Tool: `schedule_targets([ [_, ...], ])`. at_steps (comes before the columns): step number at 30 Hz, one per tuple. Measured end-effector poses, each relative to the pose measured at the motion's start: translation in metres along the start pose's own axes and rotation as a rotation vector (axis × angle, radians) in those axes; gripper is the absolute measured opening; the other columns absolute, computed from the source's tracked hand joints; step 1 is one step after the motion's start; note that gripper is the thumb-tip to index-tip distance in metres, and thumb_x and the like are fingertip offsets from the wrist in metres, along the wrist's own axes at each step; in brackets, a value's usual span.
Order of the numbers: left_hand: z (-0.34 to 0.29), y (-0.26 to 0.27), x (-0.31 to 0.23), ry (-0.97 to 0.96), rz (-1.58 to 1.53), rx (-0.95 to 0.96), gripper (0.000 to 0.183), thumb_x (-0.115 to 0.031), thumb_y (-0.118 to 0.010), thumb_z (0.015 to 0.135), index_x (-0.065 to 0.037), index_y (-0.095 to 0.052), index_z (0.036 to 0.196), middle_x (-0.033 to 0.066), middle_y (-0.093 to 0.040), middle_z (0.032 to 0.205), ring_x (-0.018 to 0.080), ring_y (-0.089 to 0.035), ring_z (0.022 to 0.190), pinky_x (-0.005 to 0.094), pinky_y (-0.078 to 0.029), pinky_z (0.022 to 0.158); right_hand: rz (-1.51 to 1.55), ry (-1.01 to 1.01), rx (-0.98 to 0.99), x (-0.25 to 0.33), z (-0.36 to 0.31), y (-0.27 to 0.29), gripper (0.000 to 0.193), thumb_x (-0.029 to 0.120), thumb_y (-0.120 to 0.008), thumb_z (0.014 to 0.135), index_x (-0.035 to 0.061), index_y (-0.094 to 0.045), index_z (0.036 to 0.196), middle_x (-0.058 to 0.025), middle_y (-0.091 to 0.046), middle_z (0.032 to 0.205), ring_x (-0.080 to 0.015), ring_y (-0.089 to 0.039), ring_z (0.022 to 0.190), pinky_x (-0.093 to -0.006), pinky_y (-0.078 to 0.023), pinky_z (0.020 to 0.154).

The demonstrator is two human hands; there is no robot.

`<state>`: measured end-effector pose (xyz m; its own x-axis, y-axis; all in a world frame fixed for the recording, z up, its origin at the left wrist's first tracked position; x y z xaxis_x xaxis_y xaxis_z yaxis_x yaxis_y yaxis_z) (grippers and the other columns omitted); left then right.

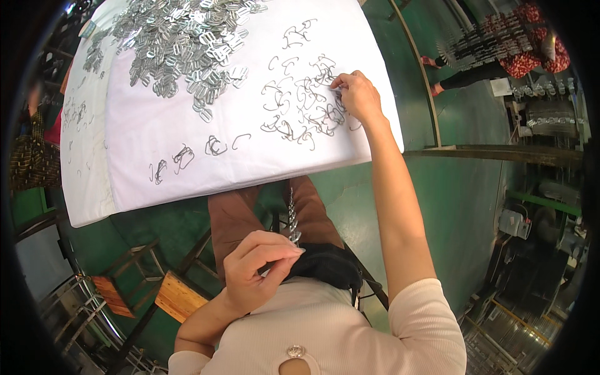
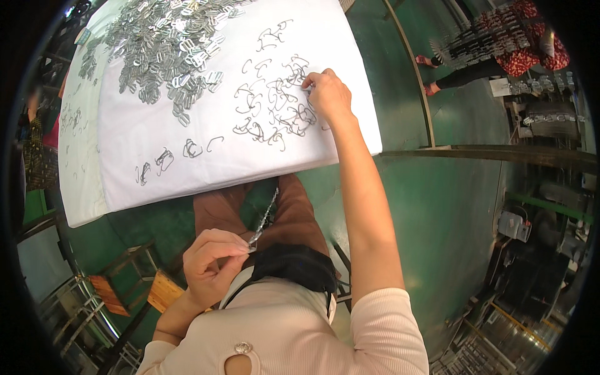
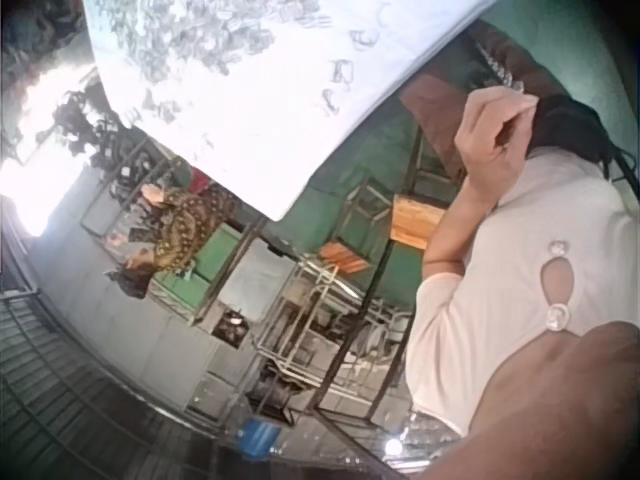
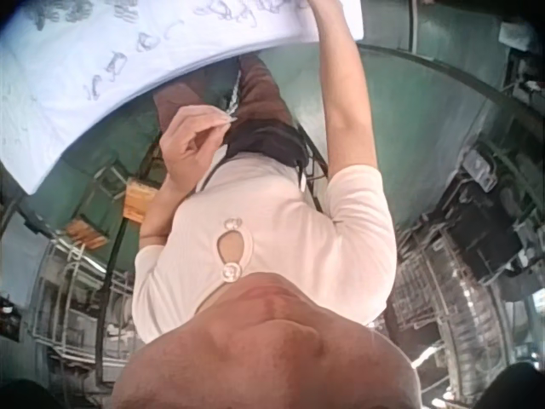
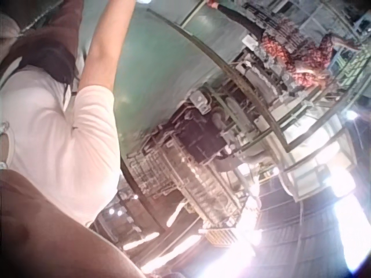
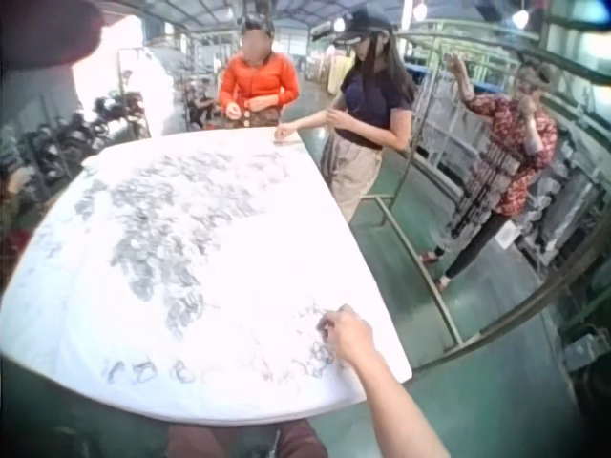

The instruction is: The person picks up small metal components from a pile on a table and links them together by hand. They hold a chain of already linked parts in one hand while attaching new pieces one by one.

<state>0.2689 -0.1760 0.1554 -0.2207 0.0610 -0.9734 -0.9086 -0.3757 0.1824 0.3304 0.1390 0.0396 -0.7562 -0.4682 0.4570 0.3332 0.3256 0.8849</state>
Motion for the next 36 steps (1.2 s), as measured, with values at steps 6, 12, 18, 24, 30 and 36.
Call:
schedule_targets([
  [6,0.009,-0.006,0.007,0.004,-0.033,0.012,0.020,0.010,-0.067,0.071,-0.002,-0.066,0.088,0.0072,-0.060,0.084,0.0139,-0.058,0.069,0.0231,-0.047,0.059,-0.031,0.154,0.053,0.013,0.019,-0.007,0.028,0.005,-0.050,0.083,0.0195,-0.069,0.096,-0.0057,-0.057,0.089,-0.0215,-0.058,0.086,-0.0335,-0.046,0.076],
  [12,0.012,-0.009,0.018,-0.004,-0.060,0.054,0.020,0.013,-0.064,0.069,0.000,-0.065,0.084,0.0095,-0.061,0.086,0.0160,-0.060,0.074,0.0238,-0.049,0.062,-0.075,-0.012,-0.038,-0.006,0.021,0.002,0.024,0.010,-0.050,0.084,0.0186,-0.069,0.095,-0.0094,-0.057,0.097,-0.0261,-0.060,0.086,-0.0369,-0.048,0.076],
  [18,0.015,-0.008,0.026,-0.030,-0.051,0.048,0.020,0.013,-0.063,0.070,0.000,-0.064,0.085,0.0089,-0.061,0.084,0.0156,-0.060,0.071,0.0236,-0.050,0.061,0.068,0.205,-0.015,0.015,0.016,-0.007,0.031,0.001,-0.051,0.078,0.0181,-0.068,0.097,-0.0087,-0.057,0.097,-0.0258,-0.060,0.083,-0.0353,-0.048,0.073],
  [24,0.015,-0.003,0.028,-0.007,-0.023,0.033,0.019,0.013,-0.063,0.071,-0.001,-0.064,0.085,0.0090,-0.060,0.084,0.0150,-0.059,0.070,0.0233,-0.049,0.060,-0.023,0.129,-0.021,0.029,0.019,-0.012,0.031,0.003,-0.048,0.082,0.0163,-0.067,0.101,-0.0098,-0.055,0.098,-0.0247,-0.059,0.084,-0.0342,-0.047,0.076],
  [30,0.011,0.000,0.029,-0.023,0.004,-0.014,0.019,0.013,-0.063,0.071,-0.001,-0.064,0.085,0.0089,-0.061,0.084,0.0142,-0.059,0.069,0.0229,-0.048,0.059,0.048,0.160,0.106,0.029,-0.003,-0.010,0.030,0.001,-0.048,0.080,0.0152,-0.069,0.096,-0.0085,-0.057,0.098,-0.0265,-0.060,0.086,-0.0357,-0.048,0.077],
  [36,0.004,0.004,0.028,-0.046,0.019,-0.045,0.020,0.013,-0.064,0.071,0.000,-0.064,0.086,0.0089,-0.060,0.083,0.0136,-0.059,0.068,0.0219,-0.048,0.058,0.018,0.089,-0.016,0.026,-0.016,-0.007,0.030,0.001,-0.048,0.079,0.0176,-0.069,0.093,-0.0083,-0.057,0.096,-0.0259,-0.060,0.085,-0.0366,-0.048,0.073],
])
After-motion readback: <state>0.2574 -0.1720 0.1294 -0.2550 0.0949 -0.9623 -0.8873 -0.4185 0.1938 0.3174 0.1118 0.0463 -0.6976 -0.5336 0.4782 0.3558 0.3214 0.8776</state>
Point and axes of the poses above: each hand's wrist, its own z-axis towards the middle knuckle, its own y-axis out of the back of the hand, x = y × z, the point moved 1 cm from there along z, towards the middle knuckle
